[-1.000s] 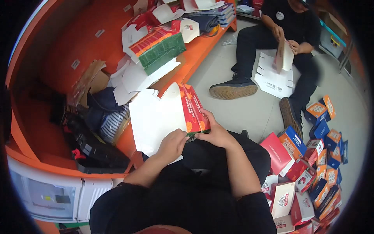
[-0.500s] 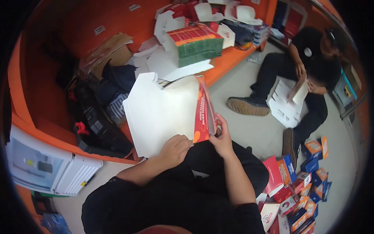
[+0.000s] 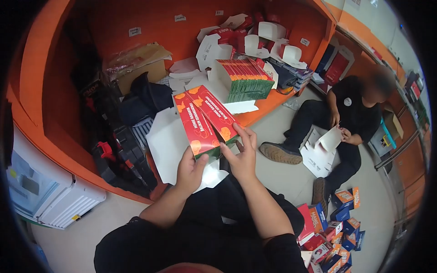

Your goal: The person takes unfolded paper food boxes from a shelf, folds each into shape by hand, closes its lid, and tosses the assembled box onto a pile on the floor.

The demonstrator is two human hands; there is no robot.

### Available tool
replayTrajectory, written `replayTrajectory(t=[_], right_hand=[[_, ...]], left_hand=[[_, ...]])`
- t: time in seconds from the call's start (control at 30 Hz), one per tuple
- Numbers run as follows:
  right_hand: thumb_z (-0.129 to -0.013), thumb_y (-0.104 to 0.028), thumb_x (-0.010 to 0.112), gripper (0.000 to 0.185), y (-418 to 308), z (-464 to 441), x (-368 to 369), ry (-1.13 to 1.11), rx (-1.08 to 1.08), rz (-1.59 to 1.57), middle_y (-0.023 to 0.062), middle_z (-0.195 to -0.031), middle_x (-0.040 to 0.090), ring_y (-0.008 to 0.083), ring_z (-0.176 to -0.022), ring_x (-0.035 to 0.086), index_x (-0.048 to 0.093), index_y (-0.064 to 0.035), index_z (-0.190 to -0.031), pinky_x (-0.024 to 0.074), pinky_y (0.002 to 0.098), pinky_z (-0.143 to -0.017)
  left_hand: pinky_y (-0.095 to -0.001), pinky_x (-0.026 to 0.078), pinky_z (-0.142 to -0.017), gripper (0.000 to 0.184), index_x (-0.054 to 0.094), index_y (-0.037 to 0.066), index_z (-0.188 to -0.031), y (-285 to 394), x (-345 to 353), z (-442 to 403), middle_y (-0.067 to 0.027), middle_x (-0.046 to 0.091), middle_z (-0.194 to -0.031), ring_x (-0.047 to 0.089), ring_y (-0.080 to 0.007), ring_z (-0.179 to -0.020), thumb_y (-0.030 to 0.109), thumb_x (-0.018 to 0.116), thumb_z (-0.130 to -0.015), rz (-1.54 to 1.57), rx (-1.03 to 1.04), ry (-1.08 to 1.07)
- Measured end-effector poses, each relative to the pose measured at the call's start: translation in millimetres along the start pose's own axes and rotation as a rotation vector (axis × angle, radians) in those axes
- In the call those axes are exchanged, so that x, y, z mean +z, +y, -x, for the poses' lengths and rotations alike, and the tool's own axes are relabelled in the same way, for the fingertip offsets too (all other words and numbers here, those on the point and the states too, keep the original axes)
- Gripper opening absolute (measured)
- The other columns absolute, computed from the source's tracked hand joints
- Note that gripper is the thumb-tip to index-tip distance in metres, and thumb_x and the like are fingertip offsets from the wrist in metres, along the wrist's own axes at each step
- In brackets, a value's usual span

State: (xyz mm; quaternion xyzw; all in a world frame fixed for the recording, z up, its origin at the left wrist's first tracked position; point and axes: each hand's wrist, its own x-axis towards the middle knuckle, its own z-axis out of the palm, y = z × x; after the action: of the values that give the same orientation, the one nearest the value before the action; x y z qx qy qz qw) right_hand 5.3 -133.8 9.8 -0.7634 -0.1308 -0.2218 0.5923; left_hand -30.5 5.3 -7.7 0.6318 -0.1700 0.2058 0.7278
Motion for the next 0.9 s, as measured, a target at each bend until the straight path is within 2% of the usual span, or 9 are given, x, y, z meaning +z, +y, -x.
replayTrajectory(t=[0.1, 0.2, 0.33, 0.4, 0.43, 0.53, 0.6, 0.73, 0.9], right_hand=[[-0.071, -0.008, 0.072, 0.058, -5.6, -1.2, 9.8, 0.021, -0.030, 0.012, 0.0093, -0.118, 0.035, 0.0213, -0.113, 0.042, 0.049, -0.0120, -0.124, 0.0431, 0.0361, -0.090], [-0.072, -0.007, 0.072, 0.057, -0.9, -11.1, 13.2, 0.046, -0.046, 0.009, 0.0095, -0.119, 0.035, 0.0219, -0.114, 0.042, 0.049, -0.0116, -0.124, 0.0436, 0.0359, -0.090], [-0.073, -0.006, 0.070, 0.055, 35.3, -25.3, 6.9, 0.112, -0.027, 0.032, 0.0093, -0.120, 0.035, 0.0209, -0.114, 0.041, 0.048, -0.0101, -0.124, 0.0441, 0.0343, -0.089], [-0.075, -0.005, 0.068, 0.054, 51.8, -33.7, 10.0, 0.149, 0.040, -0.055, 0.0101, -0.119, 0.037, 0.0188, -0.108, 0.046, 0.046, -0.0050, -0.124, 0.0458, 0.0322, -0.086], [-0.076, -0.006, 0.068, 0.054, 56.7, -40.1, 12.7, 0.163, 0.102, -0.149, 0.0103, -0.118, 0.038, 0.0185, -0.106, 0.048, 0.044, -0.0036, -0.124, 0.0464, 0.0320, -0.085], [-0.081, -0.011, 0.065, 0.053, 58.1, -67.0, 26.9, 0.079, 0.053, -0.603, 0.0144, -0.117, 0.044, 0.0185, -0.102, 0.053, 0.037, -0.0019, -0.125, 0.0456, 0.0285, -0.084], [-0.083, -0.019, 0.063, 0.055, 61.3, -91.4, 45.5, 0.225, 0.087, -0.276, 0.0173, -0.120, 0.046, 0.0219, -0.104, 0.052, 0.036, -0.0036, -0.128, 0.0452, 0.0324, -0.086], [-0.084, -0.034, 0.058, 0.062, 104.7, -135.1, 39.8, -0.041, 0.204, 0.057, 0.0180, -0.123, 0.044, 0.0273, -0.109, 0.049, 0.033, -0.0054, -0.133, 0.0415, 0.0373, -0.091], [-0.079, -0.045, 0.058, 0.073, 78.9, -105.3, -33.5, -0.031, 0.245, -0.712, 0.0179, -0.127, 0.042, 0.0277, -0.113, 0.046, 0.032, -0.0031, -0.133, 0.0388, 0.0369, -0.094]], left_hand=[[-0.0258, 0.041, -0.081, 0.025, 0.043, -0.004, -0.112, -3.7, -11.2, 1.4, -0.0119, 0.057, -0.101, 0.053, -0.0125, -0.090, 0.008, 0.048, -0.091, 0.014, -0.048, 0.009], [-0.0251, 0.040, -0.083, 0.023, 0.043, -0.005, -0.112, 8.2, -10.0, 11.6, -0.0099, 0.055, -0.105, 0.052, -0.0116, -0.093, 0.005, 0.047, -0.091, 0.324, 0.079, 0.174], [-0.0273, 0.042, -0.084, 0.024, 0.044, -0.005, -0.112, 30.5, -20.5, 18.9, -0.0103, 0.056, -0.106, 0.053, -0.0127, -0.096, 0.008, 0.044, -0.092, 0.280, 0.294, 0.110], [-0.0325, 0.044, -0.078, 0.019, 0.052, -0.001, -0.102, 38.7, -33.2, 22.6, -0.0143, 0.057, -0.098, 0.057, -0.0285, -0.089, 0.003, 0.058, -0.084, -0.072, 0.205, -0.128], [-0.0378, 0.045, -0.075, 0.017, 0.055, 0.001, -0.094, 53.7, -31.3, 18.1, -0.0154, 0.056, -0.092, 0.055, -0.0343, -0.086, 0.003, 0.063, -0.079, -0.189, 0.338, -0.158], [-0.0403, 0.042, -0.080, 0.018, 0.058, 0.006, -0.089, 47.5, -31.4, 25.9, -0.0081, 0.055, -0.090, 0.055, -0.0238, -0.083, 0.009, 0.065, -0.072, -0.357, 0.573, -0.444], [-0.0393, 0.043, -0.082, 0.015, 0.060, 0.009, -0.088, 50.6, -31.8, 34.2, -0.0044, 0.058, -0.092, 0.056, -0.0178, -0.084, 0.009, 0.065, -0.073, -0.406, 0.589, -0.573], [-0.0367, 0.042, -0.084, 0.009, 0.063, 0.012, -0.085, 49.3, -31.9, 38.3, 0.0034, 0.059, -0.089, 0.056, -0.0114, -0.082, 0.010, 0.061, -0.076, -0.566, 0.622, -0.638], [-0.0392, 0.039, -0.087, 0.014, 0.064, 0.019, -0.086, 47.3, -46.4, 34.5, 0.0060, 0.058, -0.088, 0.057, -0.0087, -0.083, 0.013, 0.060, -0.075, -0.747, 0.579, -0.694]])
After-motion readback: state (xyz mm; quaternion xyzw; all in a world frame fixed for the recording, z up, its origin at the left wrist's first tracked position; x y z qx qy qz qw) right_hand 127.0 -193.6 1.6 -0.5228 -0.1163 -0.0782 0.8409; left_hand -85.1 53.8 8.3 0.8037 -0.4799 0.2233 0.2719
